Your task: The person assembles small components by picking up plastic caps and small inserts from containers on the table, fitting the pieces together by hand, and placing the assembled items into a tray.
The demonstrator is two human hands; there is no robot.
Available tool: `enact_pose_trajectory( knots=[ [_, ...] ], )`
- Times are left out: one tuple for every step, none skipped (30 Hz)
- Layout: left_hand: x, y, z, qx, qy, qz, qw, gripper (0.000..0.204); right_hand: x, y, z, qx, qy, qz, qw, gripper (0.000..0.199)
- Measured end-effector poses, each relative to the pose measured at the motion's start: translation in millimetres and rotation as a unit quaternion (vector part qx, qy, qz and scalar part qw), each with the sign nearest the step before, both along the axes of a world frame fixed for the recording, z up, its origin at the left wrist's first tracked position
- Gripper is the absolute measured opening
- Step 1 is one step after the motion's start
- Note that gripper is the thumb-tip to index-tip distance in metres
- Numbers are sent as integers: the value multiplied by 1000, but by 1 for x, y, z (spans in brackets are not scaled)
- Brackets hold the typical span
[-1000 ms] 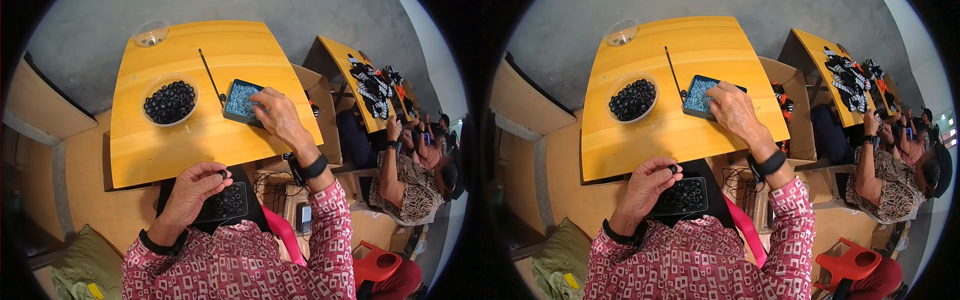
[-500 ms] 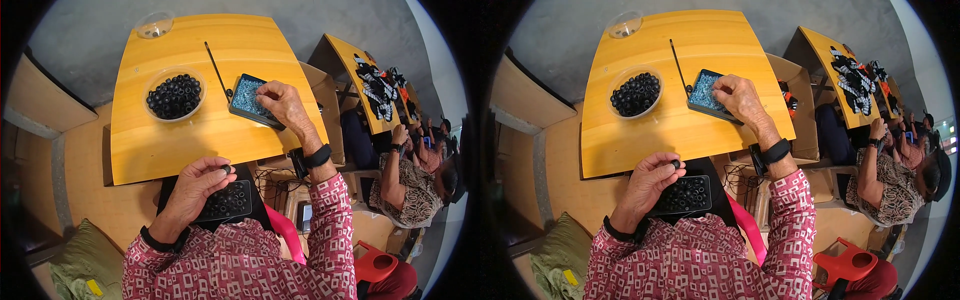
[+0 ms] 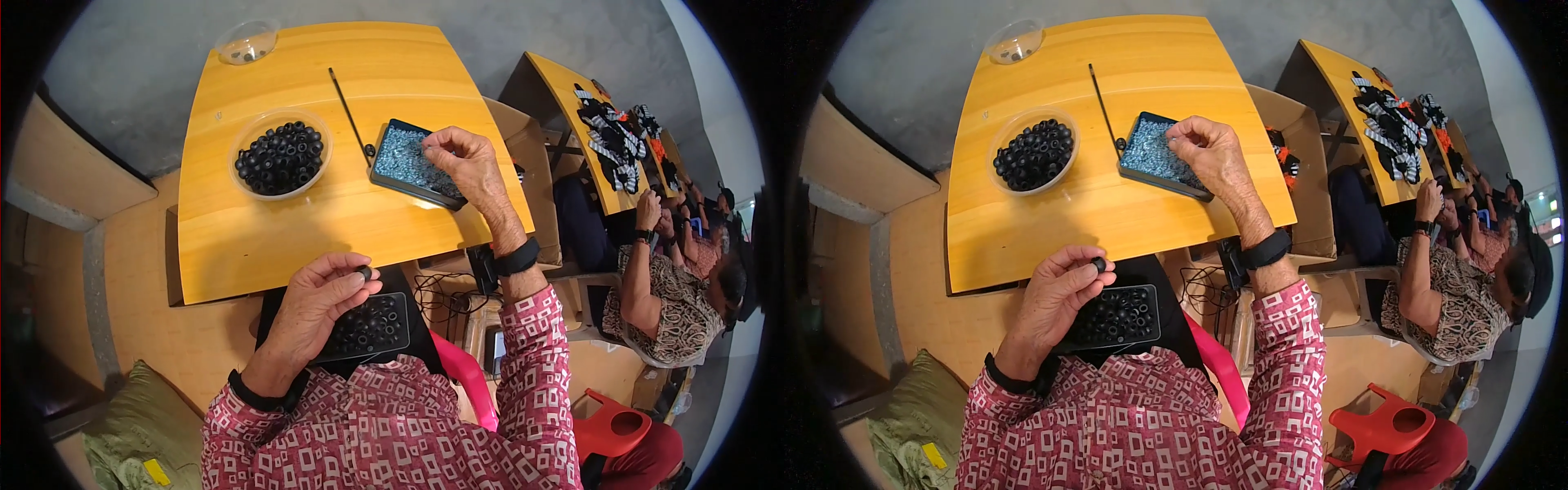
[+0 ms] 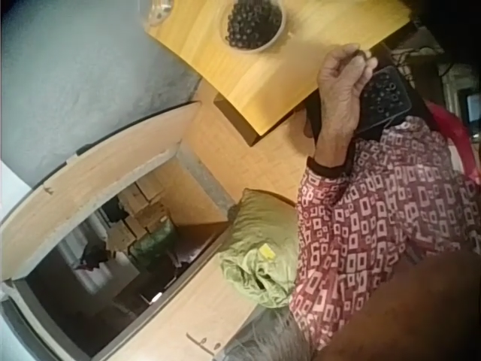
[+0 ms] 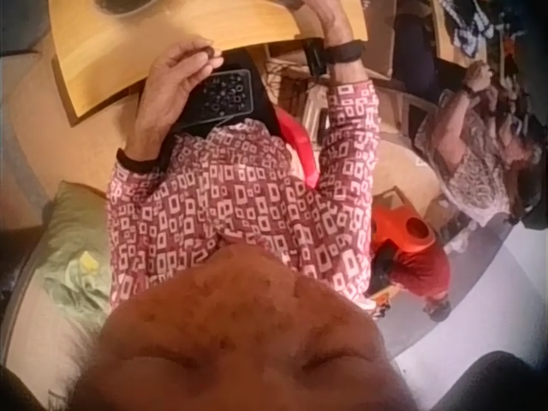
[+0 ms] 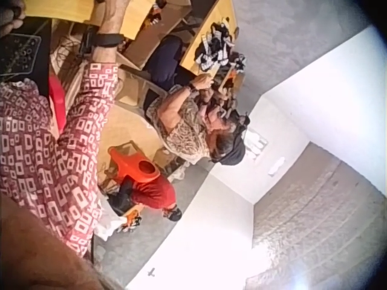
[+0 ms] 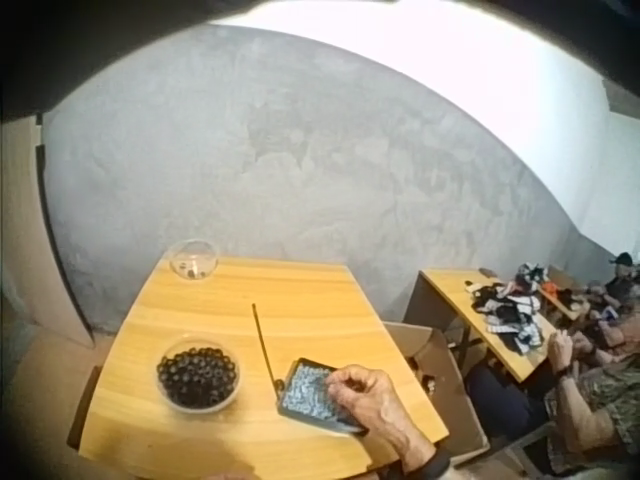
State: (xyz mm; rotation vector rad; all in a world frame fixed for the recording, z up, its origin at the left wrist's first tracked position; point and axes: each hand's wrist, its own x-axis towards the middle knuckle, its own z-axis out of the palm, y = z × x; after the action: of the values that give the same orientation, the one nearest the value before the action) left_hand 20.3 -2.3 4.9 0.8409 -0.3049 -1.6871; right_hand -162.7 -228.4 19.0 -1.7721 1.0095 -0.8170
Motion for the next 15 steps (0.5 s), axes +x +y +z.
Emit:
enact_pose_trajectory(
  knots=[
    [0,-1,-1,0,-5,0,1000,22,0,-1,-1,-15,-8,5,1000,10],
    [1,-2,-1,-6,-4,-2,1000,22,0,-2,0,-30,-16,9,999,9],
    [1,-3,-2,-1,-2,-2,1000,22,0,-1,1,-39,-8,-5,999,8],
    [1,-1,-3,7,0,-1,1000,22,1,0,2,-40,-7,-6,999,8],
    [0,-1,-3,7,1,-3,1000,22,0,1,3,-33,-5,-7,999,9],
    [0,-1,-2,4,1,-1,1000,22,-1,1,3,-25,-3,-8,1000,10],
    [0,-1,-2,3,0,0,1000,22,-2,1,2,-23,-1,-10,1000,10],
    [0,-1,-2,5,1,-2,1000,22,-2,0,1,-18,-16,-7,1000,11],
    [1,-1,-2,4,-3,0,1000,22,-3,-1,-1,-12,-30,-3,999,13],
    [0,-2,-2,4,-6,0,1000,22,-4,-2,0,-9,-27,-6,1000,13],
    [0,-2,-2,7,-3,-3,1000,22,-5,-2,1,8,-36,-6,999,14],
    [0,-2,-2,2,-6,-1,1000,22,-4,-1,1,26,-45,-7,999,15],
    [0,-3,-2,-3,-10,1,1000,22,-4,0,2,24,-45,-9,999,15],
    [0,-3,-2,-1,-9,-1,1000,22,-5,-1,2,26,-45,-11,999,15],
    [-1,-4,-2,-9,-11,-3,1000,22,-9,-1,3,43,-68,-6,997,15]
  ],
)
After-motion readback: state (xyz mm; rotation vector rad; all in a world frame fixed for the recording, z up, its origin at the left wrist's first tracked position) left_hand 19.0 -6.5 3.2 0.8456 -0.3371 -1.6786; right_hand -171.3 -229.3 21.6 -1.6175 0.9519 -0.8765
